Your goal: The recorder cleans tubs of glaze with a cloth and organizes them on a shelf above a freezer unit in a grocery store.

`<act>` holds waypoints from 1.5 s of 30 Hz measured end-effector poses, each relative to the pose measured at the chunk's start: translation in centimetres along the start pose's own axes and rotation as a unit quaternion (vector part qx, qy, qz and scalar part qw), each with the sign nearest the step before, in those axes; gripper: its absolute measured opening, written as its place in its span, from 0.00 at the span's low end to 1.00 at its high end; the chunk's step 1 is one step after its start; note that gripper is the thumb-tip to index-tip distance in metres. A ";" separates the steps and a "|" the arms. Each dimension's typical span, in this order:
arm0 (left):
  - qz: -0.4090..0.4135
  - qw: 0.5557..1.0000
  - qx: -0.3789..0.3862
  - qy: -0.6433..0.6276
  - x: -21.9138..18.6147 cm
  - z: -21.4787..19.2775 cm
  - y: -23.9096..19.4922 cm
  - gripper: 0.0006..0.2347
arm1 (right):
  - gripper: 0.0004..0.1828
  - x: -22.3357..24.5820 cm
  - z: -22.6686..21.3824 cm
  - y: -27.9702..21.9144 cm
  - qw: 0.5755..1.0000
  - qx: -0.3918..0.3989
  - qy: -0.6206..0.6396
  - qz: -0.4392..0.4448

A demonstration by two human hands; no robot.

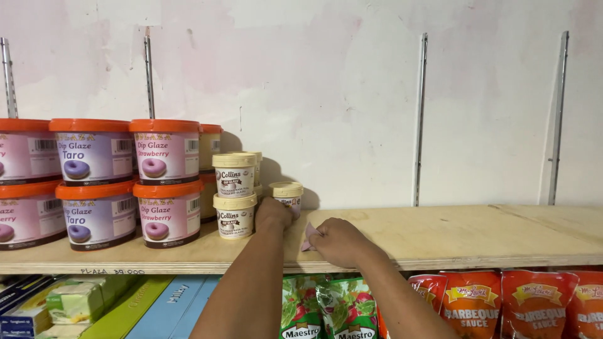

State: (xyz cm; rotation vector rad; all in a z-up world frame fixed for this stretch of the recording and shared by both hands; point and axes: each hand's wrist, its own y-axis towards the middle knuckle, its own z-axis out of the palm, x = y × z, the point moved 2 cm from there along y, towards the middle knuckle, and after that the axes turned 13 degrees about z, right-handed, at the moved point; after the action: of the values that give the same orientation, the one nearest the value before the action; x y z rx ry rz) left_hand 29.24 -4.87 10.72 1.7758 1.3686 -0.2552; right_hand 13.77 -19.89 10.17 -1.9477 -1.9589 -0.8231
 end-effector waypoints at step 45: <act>0.484 0.816 -0.300 -0.097 -2.2 -1.9 -27.0 0.13 | 0.15 -5.0 9.2 -13.2 0.829 -0.443 0.054 -0.337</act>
State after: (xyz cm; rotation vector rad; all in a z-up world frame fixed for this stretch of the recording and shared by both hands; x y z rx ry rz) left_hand 4.36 -4.20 -0.20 1.5980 0.2074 0.4946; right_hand 3.08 -18.17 -2.76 -1.3936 -2.4515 -2.3082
